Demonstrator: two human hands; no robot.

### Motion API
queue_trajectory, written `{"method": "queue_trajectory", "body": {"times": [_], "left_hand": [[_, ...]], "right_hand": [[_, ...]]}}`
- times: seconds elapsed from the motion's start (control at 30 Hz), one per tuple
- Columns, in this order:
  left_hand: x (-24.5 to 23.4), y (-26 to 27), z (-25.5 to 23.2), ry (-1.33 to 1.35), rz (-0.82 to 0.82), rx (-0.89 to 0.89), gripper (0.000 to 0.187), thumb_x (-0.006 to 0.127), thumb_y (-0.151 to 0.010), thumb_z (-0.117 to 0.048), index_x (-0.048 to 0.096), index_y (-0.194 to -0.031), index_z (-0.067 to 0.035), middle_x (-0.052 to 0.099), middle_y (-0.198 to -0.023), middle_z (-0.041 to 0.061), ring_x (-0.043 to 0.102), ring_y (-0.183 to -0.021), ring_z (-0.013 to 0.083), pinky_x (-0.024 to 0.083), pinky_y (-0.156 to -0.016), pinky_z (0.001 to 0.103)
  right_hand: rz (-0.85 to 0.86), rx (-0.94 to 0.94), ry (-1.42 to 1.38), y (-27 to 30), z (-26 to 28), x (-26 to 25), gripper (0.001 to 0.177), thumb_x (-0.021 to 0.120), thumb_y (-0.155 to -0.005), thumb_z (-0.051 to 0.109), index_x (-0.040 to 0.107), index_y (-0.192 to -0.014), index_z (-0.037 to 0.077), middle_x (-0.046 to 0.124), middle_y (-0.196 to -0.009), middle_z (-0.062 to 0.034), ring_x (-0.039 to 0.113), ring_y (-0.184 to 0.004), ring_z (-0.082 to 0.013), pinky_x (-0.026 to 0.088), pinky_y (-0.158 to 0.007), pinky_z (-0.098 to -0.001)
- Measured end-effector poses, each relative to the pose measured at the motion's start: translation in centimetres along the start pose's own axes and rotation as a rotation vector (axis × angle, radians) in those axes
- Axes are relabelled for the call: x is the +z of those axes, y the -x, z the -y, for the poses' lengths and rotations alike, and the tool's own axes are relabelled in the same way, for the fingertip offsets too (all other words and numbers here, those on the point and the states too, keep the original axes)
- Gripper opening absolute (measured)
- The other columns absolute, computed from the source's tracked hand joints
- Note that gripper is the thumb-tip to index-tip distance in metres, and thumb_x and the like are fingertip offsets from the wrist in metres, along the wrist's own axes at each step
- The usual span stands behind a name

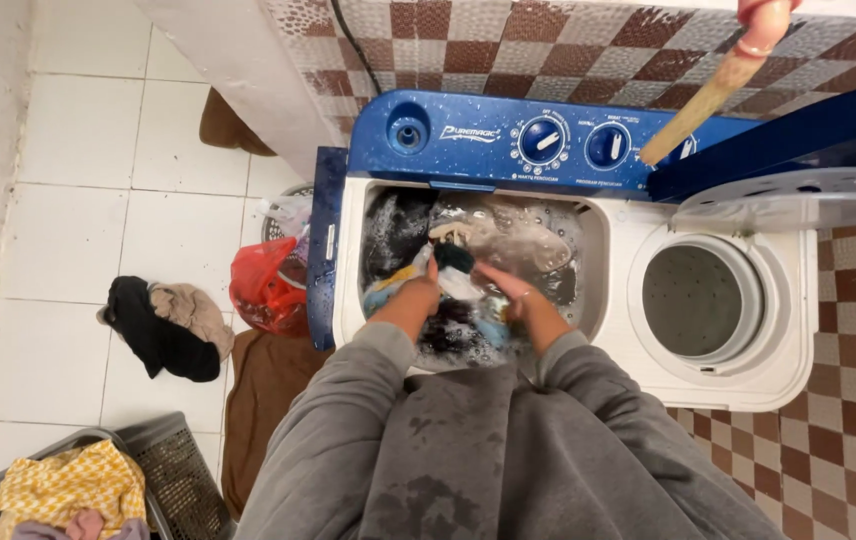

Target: Washing clothes by hand inside the tub of a twin-tub washing machine.

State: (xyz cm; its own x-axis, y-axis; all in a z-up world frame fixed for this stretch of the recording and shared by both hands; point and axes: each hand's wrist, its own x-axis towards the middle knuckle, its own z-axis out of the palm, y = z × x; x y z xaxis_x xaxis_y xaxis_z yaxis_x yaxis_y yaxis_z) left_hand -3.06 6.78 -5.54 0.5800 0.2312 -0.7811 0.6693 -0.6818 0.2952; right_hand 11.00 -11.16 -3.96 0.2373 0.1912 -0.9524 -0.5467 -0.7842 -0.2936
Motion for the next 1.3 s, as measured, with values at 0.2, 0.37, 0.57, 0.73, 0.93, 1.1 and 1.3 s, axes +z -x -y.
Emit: {"method": "queue_trajectory", "body": {"times": [0.2, 0.37, 0.57, 0.73, 0.93, 1.1, 1.3], "left_hand": [[-0.6, -2.0, 1.5, 0.137, -0.19, -0.007, 0.064, 0.076, -0.083, -0.018, 0.048, -0.141, -0.015, 0.063, -0.138, 0.02, 0.06, -0.126, 0.0388, 0.049, -0.102, 0.05], [-1.3, -3.0, 1.0, 0.266, -0.443, -0.125, 0.029, 0.061, -0.1, -0.014, 0.069, -0.128, -0.017, 0.072, -0.128, 0.018, 0.068, -0.119, 0.0358, 0.055, -0.096, 0.049], [-6.0, 4.5, -3.4, 0.74, -0.662, -0.063, 0.038, 0.057, -0.1, -0.016, 0.061, -0.138, -0.02, 0.072, -0.103, 0.023, 0.073, -0.093, 0.0389, 0.057, -0.088, 0.049], [-3.7, 8.2, -7.6, 0.24, -0.965, 0.514, 0.022, 0.065, -0.085, -0.006, 0.071, -0.107, -0.004, 0.07, -0.108, 0.019, 0.067, -0.104, 0.0387, 0.054, -0.093, 0.049], [6.1, 4.3, -9.0, -0.418, -0.325, 0.824, 0.034, 0.062, -0.081, -0.013, 0.074, -0.112, -0.019, 0.063, -0.13, 0.009, 0.054, -0.13, 0.0326, 0.046, -0.106, 0.044], [5.6, 1.1, -10.2, -0.843, -0.28, 0.559, 0.046, 0.054, -0.084, -0.037, 0.065, -0.127, -0.025, 0.035, -0.159, 0.005, 0.028, -0.146, 0.0343, 0.039, -0.106, 0.045], [3.3, -0.2, -7.1, -0.108, -0.558, 0.476, 0.037, 0.053, -0.098, -0.02, 0.059, -0.131, -0.005, 0.061, -0.131, 0.018, 0.066, -0.116, 0.0342, 0.058, -0.088, 0.043]], "right_hand": [[0.004, -0.228, -0.073, -6.1, -0.3, 0.6, 0.075, 0.085, -0.082, 0.026, 0.057, -0.141, -0.011, 0.076, -0.119, -0.031, 0.076, -0.102, -0.0412, 0.063, -0.085, -0.0497], [-0.143, -0.469, -0.682, -2.0, 2.5, -0.2, 0.055, 0.064, -0.079, 0.002, 0.054, -0.132, 0.008, 0.071, -0.1, -0.0135, 0.074, -0.079, -0.0274, 0.064, -0.062, -0.044], [-0.063, -0.39, -1.023, -10.3, 1.5, -6.4, 0.037, 0.073, -0.088, 0.005, 0.061, -0.123, 0.001, 0.072, -0.104, -0.0132, 0.075, -0.086, -0.0281, 0.063, -0.065, -0.0407], [0.066, -0.543, -1.19, -7.7, 1.8, -8.0, 0.028, 0.066, -0.09, 0.007, 0.062, -0.116, -0.001, 0.071, -0.106, -0.0163, 0.073, -0.091, -0.0316, 0.063, -0.073, -0.0439], [0.007, -0.814, -1.322, -1.0, 3.7, -8.1, 0.03, 0.061, -0.089, -0.001, 0.058, -0.119, -0.005, 0.069, -0.11, -0.0203, 0.072, -0.099, -0.0349, 0.063, -0.087, -0.048], [-0.253, -0.863, -0.806, 0.5, 3.0, -9.2, 0.035, 0.062, -0.09, 0.007, 0.059, -0.125, 0.007, 0.07, -0.109, -0.0108, 0.068, -0.093, -0.021, 0.055, -0.074, -0.0349], [-0.587, -1.078, -0.24, 2.4, 2.1, -8.6, 0.026, 0.07, -0.089, 0.006, 0.069, -0.115, 0.004, 0.074, -0.099, -0.0069, 0.069, -0.089, -0.0138, 0.056, -0.079, -0.0272]]}}
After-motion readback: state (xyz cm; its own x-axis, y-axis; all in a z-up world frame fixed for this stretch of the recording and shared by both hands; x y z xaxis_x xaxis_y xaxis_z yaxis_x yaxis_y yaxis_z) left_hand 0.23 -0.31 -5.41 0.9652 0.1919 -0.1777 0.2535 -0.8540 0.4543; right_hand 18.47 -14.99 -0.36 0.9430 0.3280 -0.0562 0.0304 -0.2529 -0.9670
